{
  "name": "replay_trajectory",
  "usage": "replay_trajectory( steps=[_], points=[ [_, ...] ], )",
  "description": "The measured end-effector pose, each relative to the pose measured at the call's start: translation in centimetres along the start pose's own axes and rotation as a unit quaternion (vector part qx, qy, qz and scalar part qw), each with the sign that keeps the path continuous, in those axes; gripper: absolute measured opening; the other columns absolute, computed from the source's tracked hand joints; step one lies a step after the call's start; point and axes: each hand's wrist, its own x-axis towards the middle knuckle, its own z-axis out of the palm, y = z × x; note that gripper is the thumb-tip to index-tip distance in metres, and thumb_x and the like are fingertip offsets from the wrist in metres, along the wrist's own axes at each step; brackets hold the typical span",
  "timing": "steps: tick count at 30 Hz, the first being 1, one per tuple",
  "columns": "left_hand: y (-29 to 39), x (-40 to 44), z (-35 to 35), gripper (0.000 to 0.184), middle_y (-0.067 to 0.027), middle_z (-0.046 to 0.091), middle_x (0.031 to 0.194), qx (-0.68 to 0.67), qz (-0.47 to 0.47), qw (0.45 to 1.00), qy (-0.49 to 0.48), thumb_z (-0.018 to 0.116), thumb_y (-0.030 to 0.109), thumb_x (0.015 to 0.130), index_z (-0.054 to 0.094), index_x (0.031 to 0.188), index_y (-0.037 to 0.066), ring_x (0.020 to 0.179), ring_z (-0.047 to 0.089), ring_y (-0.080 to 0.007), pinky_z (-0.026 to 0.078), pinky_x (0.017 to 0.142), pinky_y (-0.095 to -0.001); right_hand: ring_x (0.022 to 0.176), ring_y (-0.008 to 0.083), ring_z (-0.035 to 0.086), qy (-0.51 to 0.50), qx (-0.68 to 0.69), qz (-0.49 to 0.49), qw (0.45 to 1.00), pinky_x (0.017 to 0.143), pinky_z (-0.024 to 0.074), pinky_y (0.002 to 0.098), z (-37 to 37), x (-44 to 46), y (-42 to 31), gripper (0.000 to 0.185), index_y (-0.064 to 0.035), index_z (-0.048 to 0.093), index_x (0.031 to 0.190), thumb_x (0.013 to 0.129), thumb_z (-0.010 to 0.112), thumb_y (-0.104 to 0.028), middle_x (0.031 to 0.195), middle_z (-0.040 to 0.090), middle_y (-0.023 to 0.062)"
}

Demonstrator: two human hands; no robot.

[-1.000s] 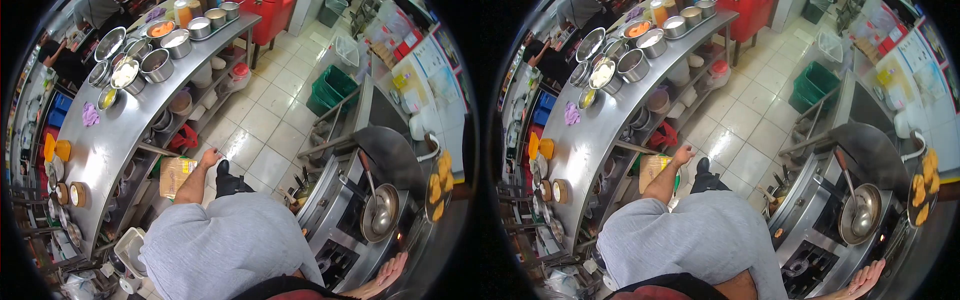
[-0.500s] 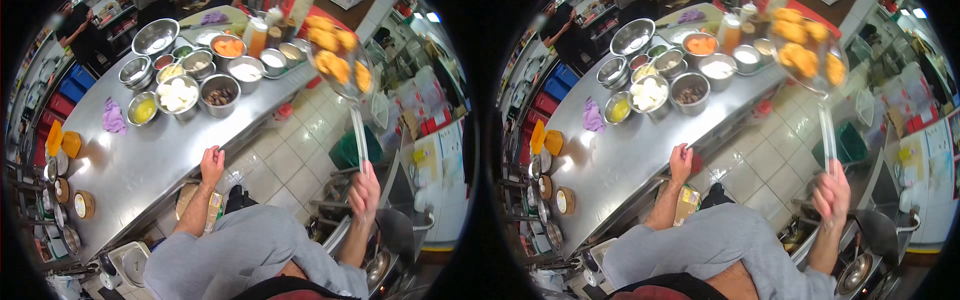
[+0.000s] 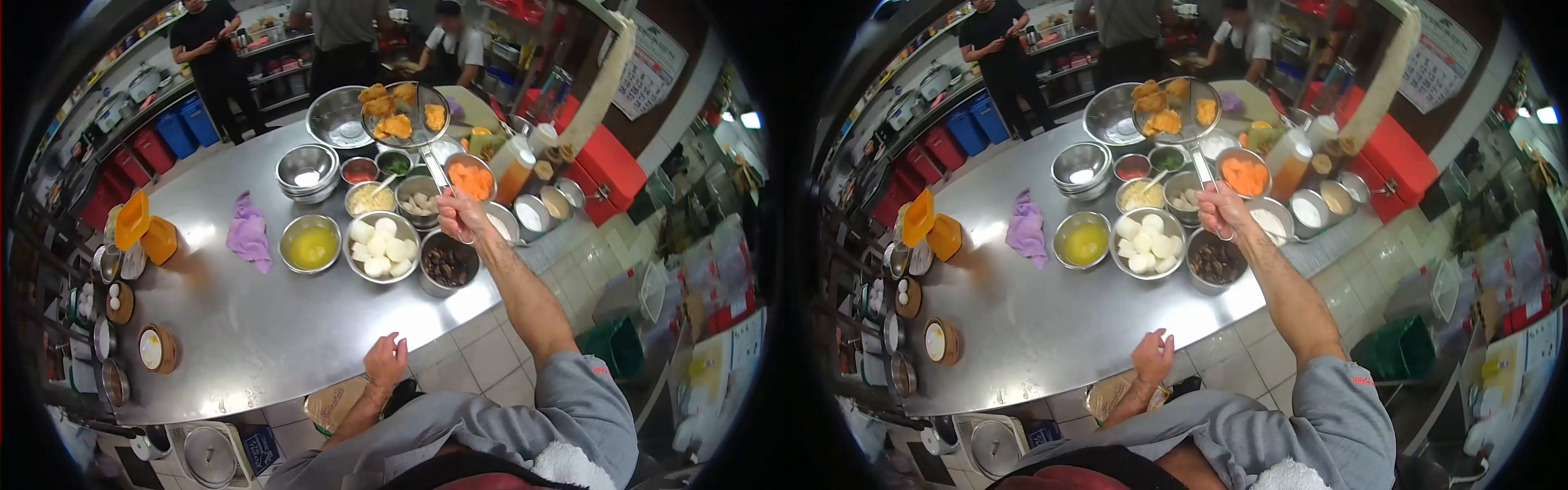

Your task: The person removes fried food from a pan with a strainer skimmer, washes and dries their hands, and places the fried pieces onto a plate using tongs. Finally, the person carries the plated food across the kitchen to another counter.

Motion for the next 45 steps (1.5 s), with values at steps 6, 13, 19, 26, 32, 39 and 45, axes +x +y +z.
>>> replay_trajectory(
  steps=[6,13,19,26,32,39,45],
  points=[
    [-0.4,0.2,0.2,0.019,-0.0072,0.055,0.069,0.024,0.016,0.999,-0.015,0.065,0.018,0.073,0.060,0.088,0.007,0.057,0.056,-0.0239,0.045,0.050,-0.0337,0.036,0.0099,0.040,0.021,-0.022,0.032,0.999,0.029,0.0288,0.0230,0.5,7.0,0.7,0.021,-0.0122,0.032,0.083,0.084,0.052,-0.006,0.055,0.041,-0.0004],
    [-0.6,0.4,0.2,0.018,-0.0075,0.057,0.072,0.021,0.022,0.999,-0.020,0.065,0.017,0.074,0.059,0.088,0.007,0.059,0.057,-0.0236,0.047,0.052,-0.0332,0.037,0.0074,0.044,0.051,-0.140,0.045,0.988,0.025,0.0250,0.0184,0.8,12.0,1.1,0.022,-0.0111,0.032,0.086,0.082,0.053,-0.008,0.056,0.044,0.0000],
    [-0.8,0.8,0.3,0.016,-0.0045,0.054,0.062,0.009,0.049,0.999,0.002,0.067,0.014,0.072,0.059,0.085,0.007,0.051,0.054,-0.0192,0.043,0.046,-0.0304,0.033,0.0134,0.040,0.132,-0.330,0.011,0.934,0.027,0.0249,0.0278,1.9,14.6,0.9,0.020,-0.0097,0.034,0.089,0.077,0.048,-0.003,0.056,0.043,0.0036],
    [-0.6,1.1,0.1,0.016,-0.0044,0.054,0.061,0.005,0.053,0.999,-0.003,0.067,0.013,0.072,0.059,0.085,0.007,0.051,0.054,-0.0185,0.043,0.046,-0.0298,0.037,0.0191,0.045,0.212,-0.524,-0.011,0.825,0.032,0.0319,0.0352,2.3,16.1,-1.4,0.014,-0.0068,0.040,0.092,0.079,0.039,-0.003,0.063,0.048,0.0095],
    [-0.7,0.7,0.2,0.018,-0.0074,0.057,0.070,0.016,0.018,0.999,-0.040,0.065,0.015,0.072,0.058,0.086,0.006,0.060,0.057,-0.0235,0.047,0.053,-0.0322,0.037,0.0193,0.046,0.215,-0.562,-0.058,0.797,0.032,0.0342,0.0335,2.1,15.9,-1.9,0.013,-0.0044,0.042,0.091,0.078,0.042,-0.003,0.061,0.049,0.0098],
    [-0.8,0.3,0.6,0.016,-0.0068,0.056,0.068,0.043,0.031,0.998,-0.031,0.064,0.016,0.075,0.059,0.087,0.006,0.058,0.056,-0.0236,0.046,0.051,-0.0333,0.037,0.0119,0.046,0.169,-0.352,-0.041,0.920,0.027,0.0285,0.0246,2.5,12.4,-2.7,0.017,-0.0052,0.039,0.091,0.081,0.052,-0.009,0.058,0.050,0.0040],
    [-0.8,-0.4,0.7,0.021,-0.0073,0.055,0.063,0.010,0.002,0.997,-0.078,0.063,0.017,0.077,0.059,0.094,0.004,0.055,0.054,-0.0220,0.044,0.051,-0.0320,0.036,0.0070,0.046,0.125,-0.151,-0.026,0.980,0.027,0.0299,0.0198,1.6,0.1,-4.0,0.009,-0.0078,0.050,0.079,0.084,0.054,-0.014,0.055,0.051,-0.0005]
  ],
)
